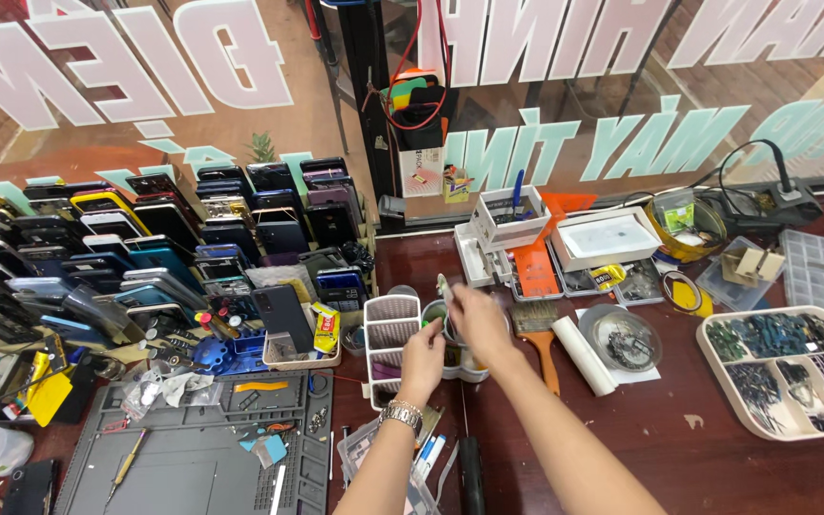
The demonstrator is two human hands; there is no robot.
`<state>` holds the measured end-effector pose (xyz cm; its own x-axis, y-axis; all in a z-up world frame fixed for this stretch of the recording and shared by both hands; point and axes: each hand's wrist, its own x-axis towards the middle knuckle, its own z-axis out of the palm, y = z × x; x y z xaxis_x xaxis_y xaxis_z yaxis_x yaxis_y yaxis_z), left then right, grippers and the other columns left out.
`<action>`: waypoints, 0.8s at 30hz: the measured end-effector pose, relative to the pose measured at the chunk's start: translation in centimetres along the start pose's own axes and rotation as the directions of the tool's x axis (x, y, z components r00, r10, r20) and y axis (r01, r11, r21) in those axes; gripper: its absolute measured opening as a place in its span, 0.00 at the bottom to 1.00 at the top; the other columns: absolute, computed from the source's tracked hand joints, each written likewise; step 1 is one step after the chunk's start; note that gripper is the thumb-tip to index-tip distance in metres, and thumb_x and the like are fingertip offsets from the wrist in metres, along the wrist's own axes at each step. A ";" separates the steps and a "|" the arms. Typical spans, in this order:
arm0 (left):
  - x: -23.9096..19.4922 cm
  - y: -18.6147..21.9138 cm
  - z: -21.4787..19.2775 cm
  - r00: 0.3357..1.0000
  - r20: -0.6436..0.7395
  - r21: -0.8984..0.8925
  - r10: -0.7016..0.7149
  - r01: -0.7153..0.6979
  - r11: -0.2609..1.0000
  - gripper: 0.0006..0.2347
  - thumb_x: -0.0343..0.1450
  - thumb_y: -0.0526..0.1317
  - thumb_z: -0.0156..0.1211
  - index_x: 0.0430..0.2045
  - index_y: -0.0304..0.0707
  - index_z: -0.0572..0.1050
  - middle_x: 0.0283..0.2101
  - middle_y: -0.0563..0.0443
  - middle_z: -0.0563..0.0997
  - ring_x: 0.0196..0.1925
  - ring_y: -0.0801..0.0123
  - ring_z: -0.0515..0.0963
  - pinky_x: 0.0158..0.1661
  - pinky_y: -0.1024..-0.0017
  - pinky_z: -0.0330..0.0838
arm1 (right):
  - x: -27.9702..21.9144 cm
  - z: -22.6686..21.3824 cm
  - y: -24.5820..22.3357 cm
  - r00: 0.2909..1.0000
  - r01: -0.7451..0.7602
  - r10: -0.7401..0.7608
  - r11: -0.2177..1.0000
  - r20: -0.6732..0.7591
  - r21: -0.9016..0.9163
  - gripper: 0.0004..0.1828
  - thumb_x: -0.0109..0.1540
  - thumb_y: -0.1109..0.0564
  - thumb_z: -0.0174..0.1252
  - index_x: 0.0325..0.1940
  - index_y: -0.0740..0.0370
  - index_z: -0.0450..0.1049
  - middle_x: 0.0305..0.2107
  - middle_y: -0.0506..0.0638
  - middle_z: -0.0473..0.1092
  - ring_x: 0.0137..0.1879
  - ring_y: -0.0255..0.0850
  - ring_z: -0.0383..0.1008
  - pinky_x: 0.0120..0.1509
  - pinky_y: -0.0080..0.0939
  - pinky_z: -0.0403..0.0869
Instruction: The person sorts small electronic components and wires from a pile on the workbench into a compartmentalized tray. They then organize various tools, including screwdrivers and pens, into a multi-compartment holder.
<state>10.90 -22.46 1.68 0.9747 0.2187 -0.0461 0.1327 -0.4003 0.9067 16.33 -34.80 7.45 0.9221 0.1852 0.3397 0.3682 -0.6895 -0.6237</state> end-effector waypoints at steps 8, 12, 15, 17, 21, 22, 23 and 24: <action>0.4 0.5 0.4 0.999 0.033 -0.049 -0.027 0.029 0.998 0.16 0.72 0.35 0.51 0.54 0.33 0.76 0.52 0.38 0.83 0.56 0.55 0.82 0.56 0.66 0.73 | -1.8 3.2 2.6 0.983 -0.177 0.174 0.984 0.063 0.039 0.14 0.59 0.62 0.59 0.48 0.64 0.67 0.34 0.64 0.76 0.43 0.63 0.77 0.45 0.60 0.73; 0.3 0.9 -0.2 0.998 -0.062 -0.163 0.032 -0.042 0.986 0.15 0.72 0.33 0.51 0.52 0.29 0.76 0.50 0.38 0.84 0.54 0.58 0.84 0.54 0.68 0.75 | -2.8 1.9 1.6 0.992 -0.112 0.117 0.990 -0.043 0.088 0.13 0.58 0.61 0.62 0.43 0.65 0.67 0.34 0.61 0.76 0.42 0.60 0.78 0.43 0.56 0.74; -0.5 0.9 -0.8 0.993 -0.040 -0.234 -0.113 0.101 0.967 0.14 0.73 0.34 0.51 0.51 0.31 0.77 0.46 0.44 0.85 0.42 0.64 0.87 0.43 0.70 0.80 | -4.7 1.1 0.1 0.965 -0.263 0.263 0.959 0.009 0.104 0.12 0.60 0.57 0.63 0.39 0.64 0.69 0.29 0.57 0.77 0.38 0.55 0.79 0.42 0.52 0.74; -1.4 0.7 -0.9 0.993 -0.013 -0.279 -0.114 0.106 0.954 0.12 0.73 0.34 0.52 0.49 0.30 0.78 0.42 0.44 0.86 0.38 0.67 0.86 0.40 0.72 0.81 | -5.6 0.8 -0.8 0.930 -0.367 0.358 0.920 0.081 0.138 0.11 0.61 0.54 0.63 0.37 0.64 0.70 0.27 0.56 0.78 0.35 0.51 0.80 0.41 0.50 0.74; -3.3 -1.2 -1.2 0.995 0.010 -0.340 -0.104 0.101 0.935 0.11 0.75 0.35 0.54 0.45 0.28 0.80 0.39 0.47 0.87 0.34 0.72 0.85 0.36 0.73 0.81 | -8.3 1.8 -1.5 0.899 -0.433 0.411 0.887 0.154 0.161 0.13 0.63 0.51 0.63 0.34 0.64 0.74 0.24 0.56 0.77 0.31 0.47 0.79 0.38 0.46 0.74; -3.9 -2.0 -1.5 0.992 0.036 -0.346 -0.118 0.124 0.930 0.11 0.75 0.35 0.53 0.45 0.29 0.80 0.38 0.47 0.87 0.34 0.72 0.85 0.36 0.73 0.81 | -9.1 2.3 -1.5 0.894 -0.440 0.418 0.886 0.164 0.142 0.13 0.63 0.51 0.63 0.34 0.64 0.75 0.23 0.57 0.77 0.30 0.47 0.78 0.37 0.46 0.74; -4.3 -2.6 -1.8 0.990 0.059 -0.353 -0.127 0.140 0.925 0.11 0.75 0.35 0.53 0.45 0.29 0.81 0.37 0.47 0.87 0.34 0.72 0.86 0.36 0.74 0.81 | -9.8 2.8 -1.4 0.883 -0.461 0.427 0.867 0.194 0.190 0.13 0.64 0.51 0.62 0.35 0.65 0.76 0.23 0.55 0.77 0.29 0.45 0.78 0.36 0.44 0.74; -4.6 -3.2 -2.3 0.987 0.081 -0.361 -0.136 0.156 0.920 0.11 0.75 0.35 0.53 0.45 0.29 0.81 0.35 0.46 0.87 0.34 0.73 0.86 0.36 0.74 0.82 | -10.6 3.4 -1.3 0.873 -0.481 0.434 0.845 0.225 0.236 0.13 0.64 0.51 0.60 0.36 0.65 0.76 0.23 0.54 0.77 0.27 0.43 0.78 0.35 0.43 0.74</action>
<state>5.54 -20.17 -0.08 0.9590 0.1981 -0.2025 0.2092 -0.0132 0.9778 6.52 -33.46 2.28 0.9910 0.0197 -0.1322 -0.1042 -0.5062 -0.8561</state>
